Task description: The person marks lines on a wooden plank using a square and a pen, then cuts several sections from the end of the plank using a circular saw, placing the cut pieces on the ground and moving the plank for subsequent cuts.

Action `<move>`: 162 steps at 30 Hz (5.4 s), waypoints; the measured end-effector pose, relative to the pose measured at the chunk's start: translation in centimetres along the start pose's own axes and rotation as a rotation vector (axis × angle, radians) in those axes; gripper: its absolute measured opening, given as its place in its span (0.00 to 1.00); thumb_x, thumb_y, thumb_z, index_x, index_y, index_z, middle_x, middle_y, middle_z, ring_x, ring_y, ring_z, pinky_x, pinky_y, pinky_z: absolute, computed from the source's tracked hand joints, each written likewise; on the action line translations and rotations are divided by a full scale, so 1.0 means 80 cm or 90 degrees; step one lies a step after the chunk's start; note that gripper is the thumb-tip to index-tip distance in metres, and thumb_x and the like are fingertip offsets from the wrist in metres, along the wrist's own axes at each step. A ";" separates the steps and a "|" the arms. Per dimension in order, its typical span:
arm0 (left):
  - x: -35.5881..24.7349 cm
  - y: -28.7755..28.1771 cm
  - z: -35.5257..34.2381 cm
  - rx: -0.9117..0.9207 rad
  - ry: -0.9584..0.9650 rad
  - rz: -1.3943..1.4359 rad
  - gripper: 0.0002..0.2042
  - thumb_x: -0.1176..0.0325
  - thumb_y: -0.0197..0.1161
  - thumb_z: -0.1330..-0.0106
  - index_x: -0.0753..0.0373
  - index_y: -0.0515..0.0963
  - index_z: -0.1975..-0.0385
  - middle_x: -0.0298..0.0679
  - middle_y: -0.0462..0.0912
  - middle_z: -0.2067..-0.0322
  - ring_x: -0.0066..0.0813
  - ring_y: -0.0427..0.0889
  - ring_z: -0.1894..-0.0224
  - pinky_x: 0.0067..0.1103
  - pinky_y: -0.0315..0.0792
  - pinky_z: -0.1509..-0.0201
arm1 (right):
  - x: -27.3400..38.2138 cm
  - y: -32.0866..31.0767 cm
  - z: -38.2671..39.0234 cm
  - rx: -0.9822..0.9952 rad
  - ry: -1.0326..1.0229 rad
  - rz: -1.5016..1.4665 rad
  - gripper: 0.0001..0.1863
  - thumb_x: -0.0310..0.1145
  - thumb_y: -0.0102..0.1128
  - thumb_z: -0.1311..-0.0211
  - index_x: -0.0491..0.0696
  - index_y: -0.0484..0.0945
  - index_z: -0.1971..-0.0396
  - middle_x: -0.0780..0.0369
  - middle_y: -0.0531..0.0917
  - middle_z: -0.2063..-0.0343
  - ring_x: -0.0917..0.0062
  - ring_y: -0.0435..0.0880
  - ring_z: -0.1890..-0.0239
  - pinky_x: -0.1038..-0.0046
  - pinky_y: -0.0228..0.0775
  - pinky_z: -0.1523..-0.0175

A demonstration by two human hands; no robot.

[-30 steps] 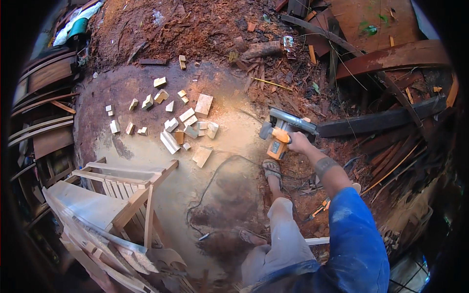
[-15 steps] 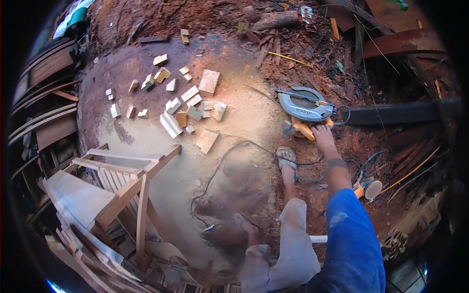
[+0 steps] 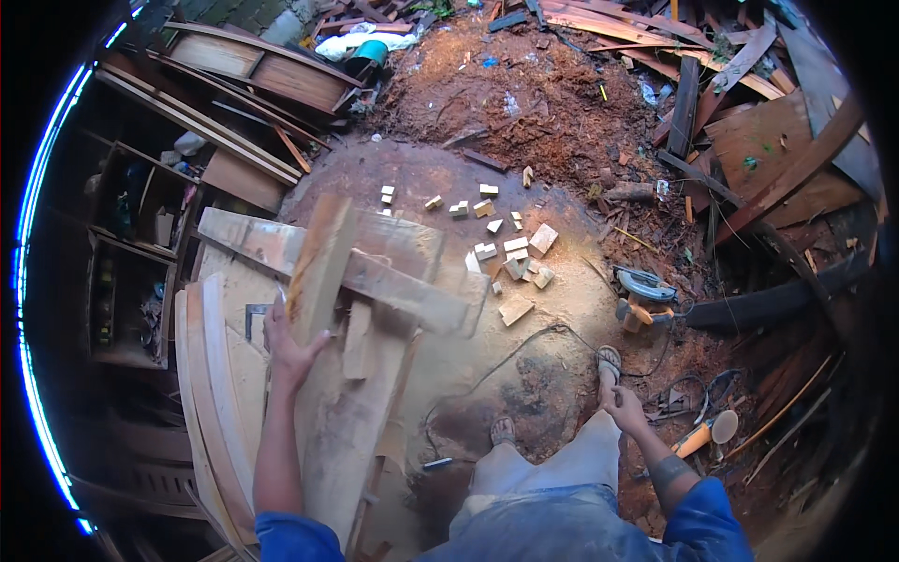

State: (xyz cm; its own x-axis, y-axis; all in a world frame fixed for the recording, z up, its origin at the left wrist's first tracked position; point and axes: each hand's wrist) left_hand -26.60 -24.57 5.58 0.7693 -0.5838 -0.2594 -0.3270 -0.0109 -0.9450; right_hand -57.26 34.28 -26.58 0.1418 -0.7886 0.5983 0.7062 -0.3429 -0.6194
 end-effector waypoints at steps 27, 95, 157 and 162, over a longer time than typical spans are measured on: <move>-0.532 -0.039 0.455 0.618 1.139 -0.155 0.58 0.58 0.78 0.57 0.66 0.53 0.23 0.56 0.71 0.39 0.57 0.71 0.42 0.41 0.69 0.35 | 0.066 -0.150 0.570 -0.271 -0.199 0.150 0.52 0.40 0.79 0.65 0.42 0.68 0.33 0.52 0.76 0.44 0.58 0.72 0.36 0.53 0.62 0.32; 0.636 -0.114 0.285 -0.086 -0.452 -0.194 0.44 0.52 0.79 0.47 0.65 0.64 0.33 0.47 0.65 0.32 0.48 0.63 0.28 0.43 0.65 0.28 | -0.105 -0.099 0.303 0.180 0.094 0.133 0.23 0.43 0.72 0.38 0.56 0.82 0.43 0.55 0.90 0.60 0.57 0.89 0.63 0.58 0.80 0.62; 0.067 -0.068 0.209 0.101 -0.127 -0.075 0.48 0.63 0.76 0.41 0.67 0.54 0.24 0.59 0.55 0.25 0.54 0.54 0.22 0.40 0.51 0.19 | -0.124 -0.098 0.050 0.174 0.061 0.170 0.23 0.52 0.61 0.41 0.47 0.89 0.60 0.49 0.88 0.58 0.52 0.87 0.54 0.56 0.79 0.48; -0.098 0.009 -0.017 0.004 -0.006 -0.124 0.37 0.60 0.64 0.28 0.68 0.56 0.24 0.56 0.58 0.24 0.53 0.54 0.21 0.38 0.45 0.18 | -0.178 -0.104 -0.157 0.215 0.129 0.196 0.22 0.52 0.62 0.41 0.48 0.90 0.62 0.47 0.89 0.61 0.52 0.88 0.55 0.57 0.80 0.45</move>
State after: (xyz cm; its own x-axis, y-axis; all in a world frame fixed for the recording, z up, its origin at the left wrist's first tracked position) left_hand -33.63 -21.10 7.24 0.8227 -0.5637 -0.0731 -0.1679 -0.1182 -0.9787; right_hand -73.87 41.89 -36.35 0.2653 -0.9222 0.2814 0.8424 0.0798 -0.5328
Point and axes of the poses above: each hand's wrist, its own z-axis away from the middle knuckle, its own y-axis out of the palm, x = y × z
